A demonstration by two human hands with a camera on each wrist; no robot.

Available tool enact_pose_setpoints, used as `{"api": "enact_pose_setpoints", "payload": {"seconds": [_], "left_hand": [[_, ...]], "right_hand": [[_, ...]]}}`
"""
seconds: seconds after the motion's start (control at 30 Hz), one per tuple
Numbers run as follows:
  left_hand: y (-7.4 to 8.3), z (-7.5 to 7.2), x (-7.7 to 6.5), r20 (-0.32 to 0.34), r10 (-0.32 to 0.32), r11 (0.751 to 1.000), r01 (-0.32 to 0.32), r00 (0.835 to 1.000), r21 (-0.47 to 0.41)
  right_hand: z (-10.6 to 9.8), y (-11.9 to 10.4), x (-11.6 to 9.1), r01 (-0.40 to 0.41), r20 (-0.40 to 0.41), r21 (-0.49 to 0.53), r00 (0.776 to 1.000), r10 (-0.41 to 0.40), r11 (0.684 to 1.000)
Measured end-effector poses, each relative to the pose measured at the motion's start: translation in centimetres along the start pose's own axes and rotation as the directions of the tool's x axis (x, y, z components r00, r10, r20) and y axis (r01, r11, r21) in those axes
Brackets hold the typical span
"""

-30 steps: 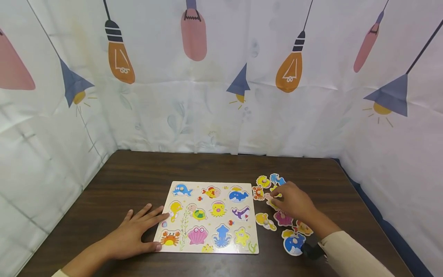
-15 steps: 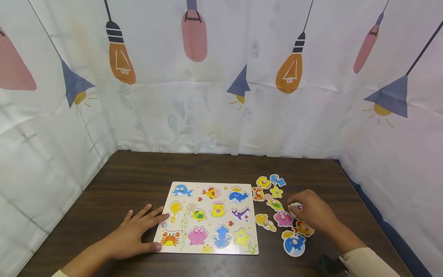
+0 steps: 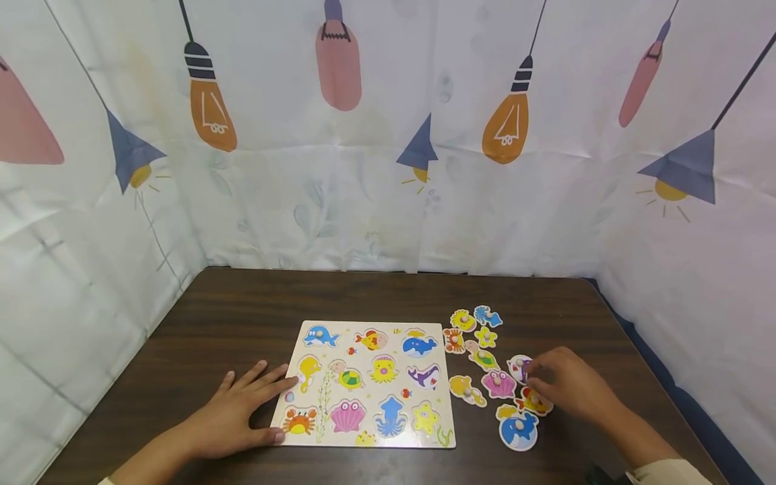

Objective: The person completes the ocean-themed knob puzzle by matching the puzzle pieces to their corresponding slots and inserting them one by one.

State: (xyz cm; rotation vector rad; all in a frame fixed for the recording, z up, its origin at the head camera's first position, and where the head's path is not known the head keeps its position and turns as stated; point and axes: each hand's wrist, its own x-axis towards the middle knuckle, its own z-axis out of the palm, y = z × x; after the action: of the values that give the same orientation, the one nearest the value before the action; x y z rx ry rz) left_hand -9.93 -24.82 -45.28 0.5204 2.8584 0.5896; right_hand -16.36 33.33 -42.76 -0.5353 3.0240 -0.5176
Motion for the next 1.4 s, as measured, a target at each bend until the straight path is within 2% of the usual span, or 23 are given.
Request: {"api": "enact_pose_setpoints", "payload": {"seconds": [0.17, 0.43, 0.63, 0.87, 1.03, 1.4], "left_hand": [[0.2, -0.1, 0.0, 0.003, 0.001, 1.000, -0.001, 1.000, -0.021], [0.1, 0.1, 0.0, 0.007, -0.014, 1.000, 0.014, 1.000, -0.009], [0.2, 0.0, -0.2, 0.006, -0.013, 1.000, 0.013, 1.000, -0.019], [0.1, 0.1, 0.0, 0.007, -0.016, 1.000, 0.016, 1.000, -0.017], [-0.1, 0.4, 0.0, -0.002, -0.016, 1.000, 0.016, 1.000, -0.010], [-0.1, 0.1, -0.2, -0.013, 0.013, 1.000, -0.013, 1.000, -0.012]], "right_hand": [[0.2, 0.9, -1.0, 0.012, 0.013, 0.010, 1.000, -0.012, 1.000], [0.6, 2.0, -1.9, 0.126, 0.052, 0.018, 0.991, -0.127, 0.992], [0.8, 1.9, -2.4, 0.050, 0.100, 0.014, 0.994, -0.051, 0.999], [1.1, 1.3, -2.5, -0.031, 0.073, -0.007, 0.997, 0.032, 0.999], [1.3, 1.0, -2.4, -0.035, 0.060, -0.008, 0.998, 0.035, 0.999], [1.3, 1.2, -2.4, 0.019, 0.019, 0.013, 1.000, -0.020, 1.000]]}}
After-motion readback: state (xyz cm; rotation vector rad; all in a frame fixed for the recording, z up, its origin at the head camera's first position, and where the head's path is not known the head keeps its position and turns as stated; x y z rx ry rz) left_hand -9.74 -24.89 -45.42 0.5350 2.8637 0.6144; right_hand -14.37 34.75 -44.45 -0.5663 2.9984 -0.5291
